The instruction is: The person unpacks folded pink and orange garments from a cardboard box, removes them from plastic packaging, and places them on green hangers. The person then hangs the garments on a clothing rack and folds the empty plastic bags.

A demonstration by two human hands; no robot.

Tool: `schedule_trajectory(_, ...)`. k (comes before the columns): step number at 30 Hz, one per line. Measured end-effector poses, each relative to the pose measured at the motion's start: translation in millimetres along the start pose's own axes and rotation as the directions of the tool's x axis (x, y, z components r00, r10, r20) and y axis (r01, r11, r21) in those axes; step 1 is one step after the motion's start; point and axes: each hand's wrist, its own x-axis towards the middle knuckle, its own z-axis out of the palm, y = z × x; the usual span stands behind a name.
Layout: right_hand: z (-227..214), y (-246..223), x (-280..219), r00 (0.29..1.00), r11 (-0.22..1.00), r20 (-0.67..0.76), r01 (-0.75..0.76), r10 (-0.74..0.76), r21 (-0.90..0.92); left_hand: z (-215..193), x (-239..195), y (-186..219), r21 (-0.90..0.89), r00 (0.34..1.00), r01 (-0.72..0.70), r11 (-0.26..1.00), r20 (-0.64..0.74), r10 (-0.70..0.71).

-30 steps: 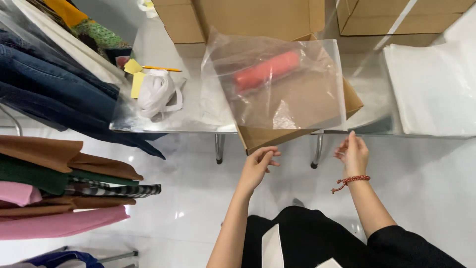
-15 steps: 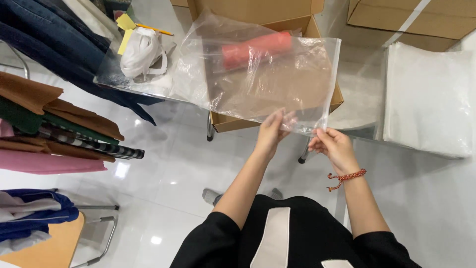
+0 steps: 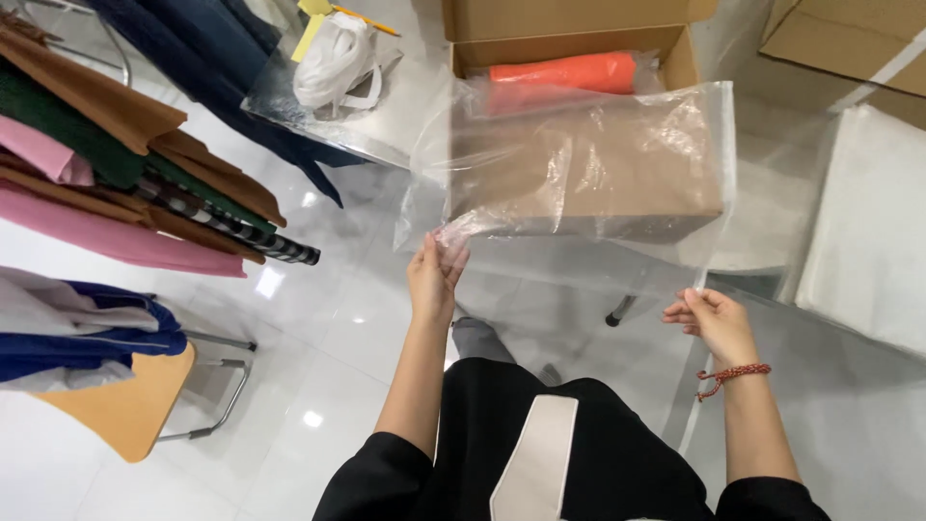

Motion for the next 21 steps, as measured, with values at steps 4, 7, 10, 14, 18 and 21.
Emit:
schedule_trajectory(4,4.3,-41.1,-1.6,0.997,0.992,-0.024,-0.082,0.08,-0.095,14.3,-31.7,49.8,0.072,0.987,0.038,0.997,-0.158,-0.026)
schedule_trajectory(7,9.5,-66.8,0.5,0.969,0.973,-0.238,-0.112,0.062,-0.201,23.5,-36.3,63.1,0.08,0.991,0.024,0.997,-0.131,-0.013)
schedule_trajectory(10,19.6,-62.9,17.9,0.954,1.0,-0.3,-0.008,0.006,-0.006,27.0,-26.9,66.2,0.099,0.983,0.048,0.994,-0.18,-0.03)
schedule_trajectory(14,59.3,-77.7,14.2,0.872,0.972,-0.428,0.213,-0.237,-0.103,10.5,0.9,47.4,0.082,0.991,-0.008,0.997,-0.129,0.018)
schedule_trajectory(18,70.0,-69.4,11.8,0.718,0.798,-0.393,0.385,-0.575,-0.464,16.6,-6.8,59.9,0.114,0.994,-0.063,0.991,-0.085,0.073)
schedule_trajectory(21,30.4,-50.0,20.3,0.679,0.795,-0.441,0.384,-0.588,-0.469,-8.7,0.7,71.0,0.107,0.994,-0.076,0.991,-0.073,0.084)
